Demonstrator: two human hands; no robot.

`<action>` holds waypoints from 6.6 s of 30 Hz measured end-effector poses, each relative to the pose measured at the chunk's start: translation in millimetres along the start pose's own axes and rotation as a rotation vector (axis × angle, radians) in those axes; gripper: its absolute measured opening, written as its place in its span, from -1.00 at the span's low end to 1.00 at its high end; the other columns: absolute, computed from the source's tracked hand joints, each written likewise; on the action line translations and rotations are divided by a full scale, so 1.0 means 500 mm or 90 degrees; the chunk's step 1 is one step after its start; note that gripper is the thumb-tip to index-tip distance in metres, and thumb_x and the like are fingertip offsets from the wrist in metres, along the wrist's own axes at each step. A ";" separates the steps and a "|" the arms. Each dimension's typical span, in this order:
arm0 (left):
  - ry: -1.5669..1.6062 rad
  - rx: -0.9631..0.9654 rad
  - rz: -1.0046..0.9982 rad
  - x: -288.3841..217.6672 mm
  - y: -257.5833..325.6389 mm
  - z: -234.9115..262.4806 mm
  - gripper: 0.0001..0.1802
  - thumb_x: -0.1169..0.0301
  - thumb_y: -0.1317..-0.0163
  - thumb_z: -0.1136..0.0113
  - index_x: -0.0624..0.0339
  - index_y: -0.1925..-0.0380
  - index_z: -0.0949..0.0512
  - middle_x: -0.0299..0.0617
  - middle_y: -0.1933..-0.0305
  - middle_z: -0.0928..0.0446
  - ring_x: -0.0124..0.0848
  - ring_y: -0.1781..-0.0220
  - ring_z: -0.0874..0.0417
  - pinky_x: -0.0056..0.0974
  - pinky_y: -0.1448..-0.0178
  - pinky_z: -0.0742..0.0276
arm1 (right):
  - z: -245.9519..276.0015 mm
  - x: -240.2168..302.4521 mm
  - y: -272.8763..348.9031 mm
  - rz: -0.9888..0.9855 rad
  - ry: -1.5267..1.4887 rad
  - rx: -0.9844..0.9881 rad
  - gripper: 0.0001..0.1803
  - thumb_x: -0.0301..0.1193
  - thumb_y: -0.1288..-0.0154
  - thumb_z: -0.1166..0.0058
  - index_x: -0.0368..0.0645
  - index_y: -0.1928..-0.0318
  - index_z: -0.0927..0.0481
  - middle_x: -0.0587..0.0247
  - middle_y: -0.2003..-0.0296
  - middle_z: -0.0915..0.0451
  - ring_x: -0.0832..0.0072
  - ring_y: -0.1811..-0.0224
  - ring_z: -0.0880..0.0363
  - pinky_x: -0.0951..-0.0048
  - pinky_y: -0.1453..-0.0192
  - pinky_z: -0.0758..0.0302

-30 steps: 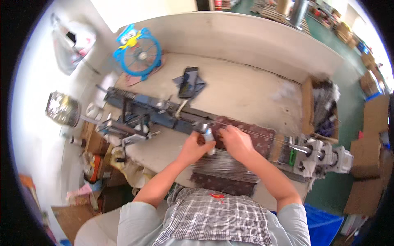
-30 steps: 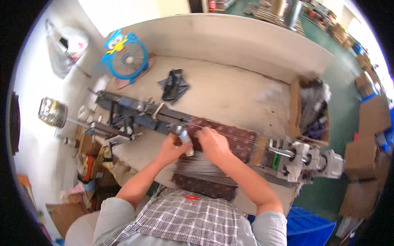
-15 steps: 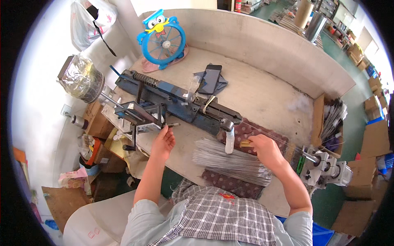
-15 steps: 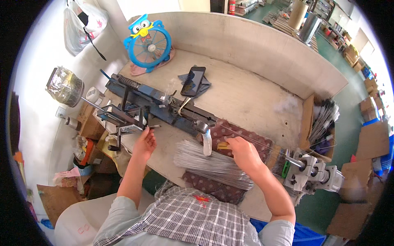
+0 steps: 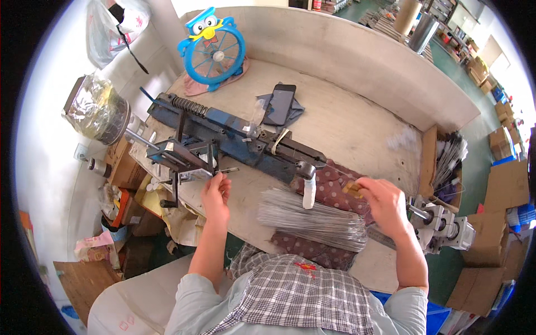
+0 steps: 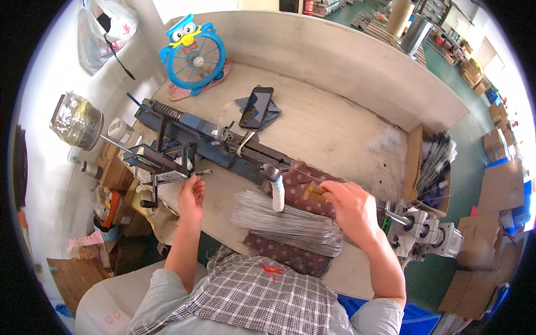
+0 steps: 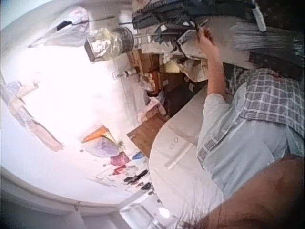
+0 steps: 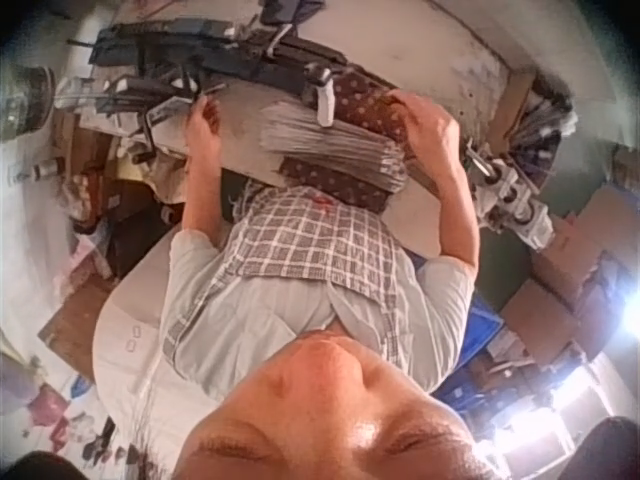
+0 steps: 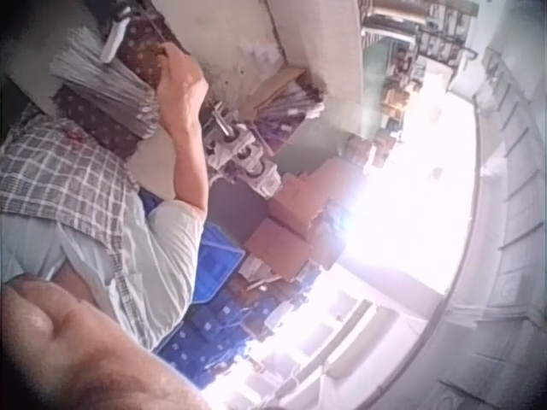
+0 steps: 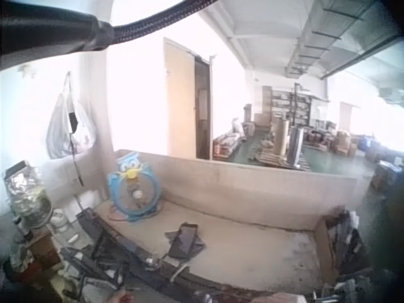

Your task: Assembling small metal components using a manual winding machine at a factory workbench.

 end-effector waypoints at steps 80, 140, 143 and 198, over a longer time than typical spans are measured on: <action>0.203 0.373 0.193 0.146 0.287 -0.465 -0.83 0.45 -0.27 -0.03 0.26 0.17 -0.48 -0.16 0.13 -0.57 -0.39 0.07 -0.61 -0.27 -0.07 -0.49 | -0.038 -0.006 -0.031 0.114 0.042 -0.173 -0.73 -0.42 0.07 -0.27 0.01 0.25 -0.67 0.41 0.25 -0.58 0.36 0.16 -0.52 0.34 0.13 -0.48; -0.101 0.511 0.174 0.132 0.306 -0.371 -0.42 0.12 -0.35 0.01 0.24 -0.25 -0.24 -0.03 -0.26 -0.34 -0.24 -0.27 -0.40 -0.09 -0.26 -0.35 | -0.112 -0.108 0.123 -0.055 0.065 0.032 -0.89 -0.41 -0.11 -0.14 -0.11 0.32 -0.61 0.27 0.39 -0.56 0.29 0.28 -0.58 0.29 0.27 -0.55; -0.083 0.292 0.038 0.070 0.165 -0.194 -0.50 0.11 -0.32 -0.02 0.18 -0.14 -0.35 -0.12 -0.02 -0.51 -0.31 0.03 -0.56 -0.18 0.01 -0.50 | -0.148 -0.123 0.139 -0.088 0.103 0.144 -0.91 -0.38 -0.12 -0.11 -0.09 0.37 -0.57 0.28 0.39 -0.48 0.30 0.26 -0.59 0.27 0.29 -0.56; -0.582 0.831 -0.629 0.127 0.544 -0.703 -0.79 0.38 -0.21 -0.12 0.18 0.16 -0.51 -0.12 0.25 -0.57 -0.23 0.38 -0.64 -0.22 0.38 -0.54 | 0.256 -0.243 0.136 -0.257 0.132 -0.210 -0.69 -0.67 -0.09 -0.02 -0.22 0.11 -0.54 0.08 0.35 -0.57 0.15 0.40 -0.56 0.34 0.31 -0.53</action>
Point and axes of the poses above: each hand's wrist, its own y-axis away from the middle knuckle, its own z-axis out of the back of the hand, x = y × z, the point moved 10 cm from there along -y, towards the middle knuckle
